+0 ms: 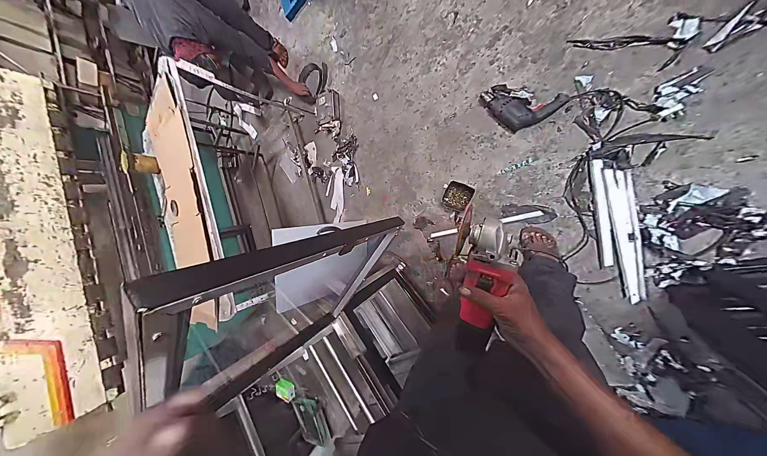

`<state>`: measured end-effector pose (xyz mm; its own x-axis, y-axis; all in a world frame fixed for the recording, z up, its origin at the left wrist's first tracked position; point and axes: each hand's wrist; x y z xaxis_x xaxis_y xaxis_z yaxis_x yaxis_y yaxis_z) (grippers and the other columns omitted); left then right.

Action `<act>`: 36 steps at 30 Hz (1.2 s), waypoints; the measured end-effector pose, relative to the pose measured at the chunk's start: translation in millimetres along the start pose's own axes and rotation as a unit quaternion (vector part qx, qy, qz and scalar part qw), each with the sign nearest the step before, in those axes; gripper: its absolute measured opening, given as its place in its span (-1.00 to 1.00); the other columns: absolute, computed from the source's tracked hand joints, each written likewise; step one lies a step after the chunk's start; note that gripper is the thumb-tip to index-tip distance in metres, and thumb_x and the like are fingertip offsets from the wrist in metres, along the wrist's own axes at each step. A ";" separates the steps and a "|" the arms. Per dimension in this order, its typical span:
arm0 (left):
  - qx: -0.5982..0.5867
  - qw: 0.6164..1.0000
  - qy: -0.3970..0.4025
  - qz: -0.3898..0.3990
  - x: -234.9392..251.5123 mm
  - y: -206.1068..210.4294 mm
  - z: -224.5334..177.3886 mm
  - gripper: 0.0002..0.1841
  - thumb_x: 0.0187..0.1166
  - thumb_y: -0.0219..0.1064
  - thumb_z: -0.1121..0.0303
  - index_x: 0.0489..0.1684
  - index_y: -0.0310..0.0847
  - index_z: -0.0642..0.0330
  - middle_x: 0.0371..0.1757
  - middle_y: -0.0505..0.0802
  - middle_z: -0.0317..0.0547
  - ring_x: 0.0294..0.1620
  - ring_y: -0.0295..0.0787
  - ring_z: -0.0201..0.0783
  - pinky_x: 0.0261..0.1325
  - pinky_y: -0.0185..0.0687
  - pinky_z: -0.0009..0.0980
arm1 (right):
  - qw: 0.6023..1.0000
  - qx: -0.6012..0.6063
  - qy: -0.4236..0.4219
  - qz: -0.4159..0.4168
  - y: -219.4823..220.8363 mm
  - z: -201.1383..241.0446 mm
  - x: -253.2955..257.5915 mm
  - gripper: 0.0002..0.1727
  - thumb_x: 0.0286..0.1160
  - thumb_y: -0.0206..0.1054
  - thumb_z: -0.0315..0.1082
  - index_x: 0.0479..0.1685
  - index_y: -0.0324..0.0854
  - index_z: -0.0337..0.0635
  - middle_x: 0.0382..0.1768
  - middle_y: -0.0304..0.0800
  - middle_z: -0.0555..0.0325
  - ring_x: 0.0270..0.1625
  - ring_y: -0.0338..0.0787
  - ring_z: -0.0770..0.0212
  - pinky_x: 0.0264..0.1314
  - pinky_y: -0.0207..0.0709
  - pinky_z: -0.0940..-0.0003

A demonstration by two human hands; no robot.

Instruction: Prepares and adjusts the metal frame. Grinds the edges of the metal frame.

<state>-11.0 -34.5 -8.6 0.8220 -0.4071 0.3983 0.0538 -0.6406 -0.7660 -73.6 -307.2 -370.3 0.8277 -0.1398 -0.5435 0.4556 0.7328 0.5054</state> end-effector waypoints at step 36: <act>-0.242 0.928 -0.212 0.188 -151.6 691.0 312.5 -0.20 0.53 0.50 0.31 0.77 0.17 0.25 0.13 0.92 -0.12 0.12 0.90 -0.24 0.31 0.82 -0.13 | 0.651 -0.743 -0.147 -0.058 -206.7 51.9 483.2 -0.27 0.00 0.63 0.04 0.14 0.64 -0.32 0.01 0.78 -0.35 0.15 0.75 -0.39 0.09 0.48 -0.52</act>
Point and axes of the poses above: each hand's wrist, its own x-axis towards the middle knuckle, its own y-axis out of the palm, z = x × y
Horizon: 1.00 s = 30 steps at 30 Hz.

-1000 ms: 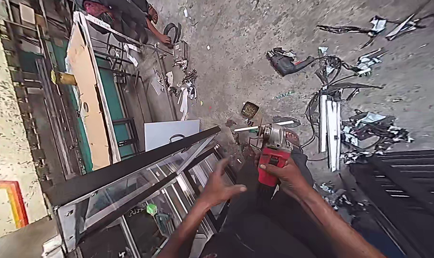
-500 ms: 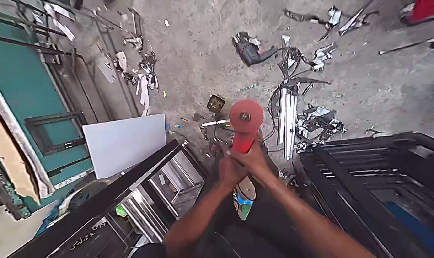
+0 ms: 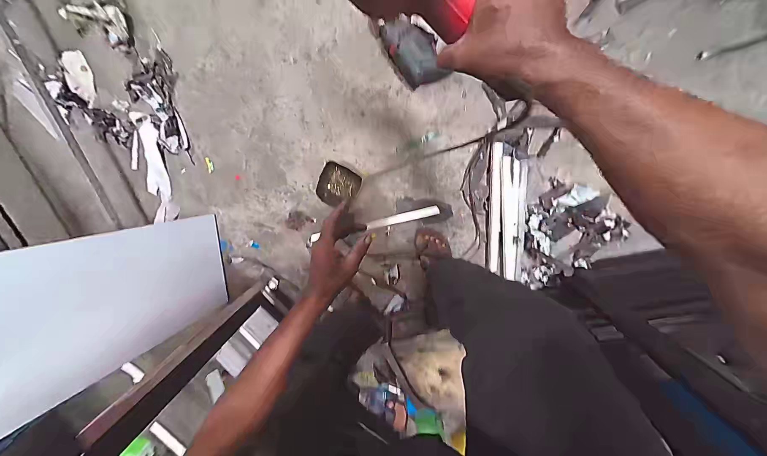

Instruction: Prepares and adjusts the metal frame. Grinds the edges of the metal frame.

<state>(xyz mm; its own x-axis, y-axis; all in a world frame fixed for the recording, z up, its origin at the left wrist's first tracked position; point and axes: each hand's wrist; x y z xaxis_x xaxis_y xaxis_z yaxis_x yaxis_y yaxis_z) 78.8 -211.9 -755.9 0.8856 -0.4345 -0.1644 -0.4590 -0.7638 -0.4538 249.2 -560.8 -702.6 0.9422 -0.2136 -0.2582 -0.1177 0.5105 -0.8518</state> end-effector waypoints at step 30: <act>0.165 0.833 0.141 -0.509 -349.6 14.7 -95.9 -0.66 0.52 0.52 0.19 0.26 0.78 -0.15 0.16 0.91 -0.13 0.02 0.93 -0.11 0.09 0.92 -0.21 | 0.984 0.134 0.008 0.115 276.8 -104.1 30.9 -0.06 -0.14 0.78 0.00 0.32 0.59 -0.43 0.27 0.70 -0.40 0.38 0.67 -0.30 0.45 0.45 -0.33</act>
<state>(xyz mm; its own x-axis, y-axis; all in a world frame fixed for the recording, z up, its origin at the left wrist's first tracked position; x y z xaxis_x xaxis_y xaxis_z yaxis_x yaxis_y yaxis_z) -244.4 -117.1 -621.1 0.7302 0.2283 0.6440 0.6055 -0.6529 -0.4551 213.1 -512.7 -993.8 0.8947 -0.0786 -0.4396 -0.2387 0.7478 -0.6195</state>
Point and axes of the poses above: each hand's wrist, its own x-axis towards the middle knuckle, its own y-axis out of the palm, z = x × y
